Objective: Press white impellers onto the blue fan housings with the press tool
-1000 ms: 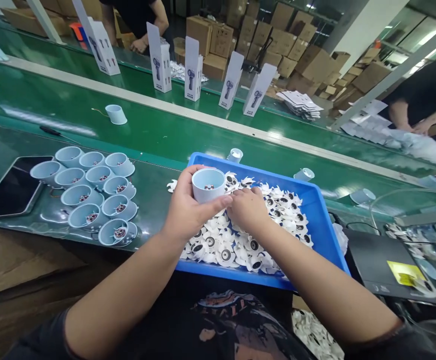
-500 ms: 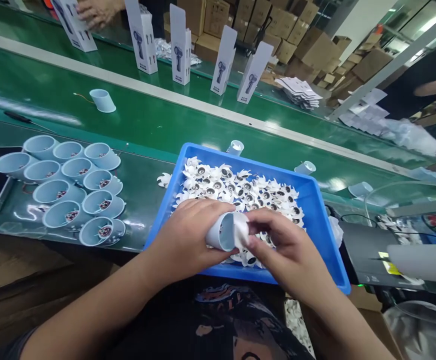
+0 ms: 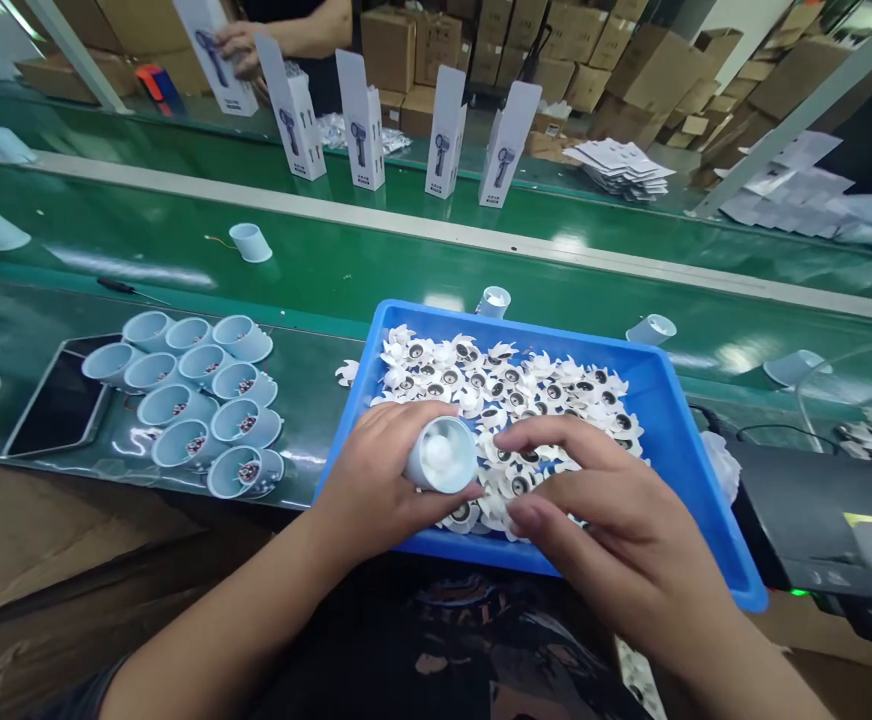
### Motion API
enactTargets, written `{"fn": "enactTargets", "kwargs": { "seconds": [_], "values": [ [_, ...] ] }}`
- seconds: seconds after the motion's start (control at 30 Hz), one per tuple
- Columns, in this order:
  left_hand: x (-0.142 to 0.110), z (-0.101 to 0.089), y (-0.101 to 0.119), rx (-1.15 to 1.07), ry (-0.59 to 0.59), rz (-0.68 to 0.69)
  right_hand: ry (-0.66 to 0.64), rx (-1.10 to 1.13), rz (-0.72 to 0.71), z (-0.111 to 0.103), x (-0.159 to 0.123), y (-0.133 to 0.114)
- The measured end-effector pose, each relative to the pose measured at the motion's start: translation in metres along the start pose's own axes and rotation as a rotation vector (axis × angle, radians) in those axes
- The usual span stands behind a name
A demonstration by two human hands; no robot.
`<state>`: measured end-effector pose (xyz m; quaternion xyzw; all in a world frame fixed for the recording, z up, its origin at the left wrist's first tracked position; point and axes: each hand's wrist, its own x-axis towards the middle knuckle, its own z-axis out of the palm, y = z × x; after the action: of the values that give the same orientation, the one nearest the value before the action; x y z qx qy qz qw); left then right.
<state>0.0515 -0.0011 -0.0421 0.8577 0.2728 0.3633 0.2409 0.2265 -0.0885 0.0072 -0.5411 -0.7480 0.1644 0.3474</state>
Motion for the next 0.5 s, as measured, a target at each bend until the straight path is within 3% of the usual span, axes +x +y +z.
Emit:
{"fn": "enactTargets", "kwargs": {
  "seconds": [0.13,0.23,0.3,0.4,0.5],
  "values": [
    [0.006,-0.006,0.005,-0.001,-0.029,0.076,-0.040,-0.196,-0.050,-0.005,-0.009,0.003],
    [0.023,-0.018,-0.007,0.096,-0.070,-0.011,0.150,-0.313,-0.043,-0.020,-0.024,0.015],
    [0.046,-0.029,-0.030,0.162,-0.039,-0.168,0.244,-0.356,-0.055,-0.031,-0.037,0.027],
    [0.091,-0.045,-0.077,0.175,0.119,-0.438,0.250,-0.395,-0.112,-0.032,-0.050,0.040],
    [0.131,-0.048,-0.110,0.168,0.181,-0.509,0.193,-0.402,-0.169,-0.017,-0.052,0.040]
  ]
}}
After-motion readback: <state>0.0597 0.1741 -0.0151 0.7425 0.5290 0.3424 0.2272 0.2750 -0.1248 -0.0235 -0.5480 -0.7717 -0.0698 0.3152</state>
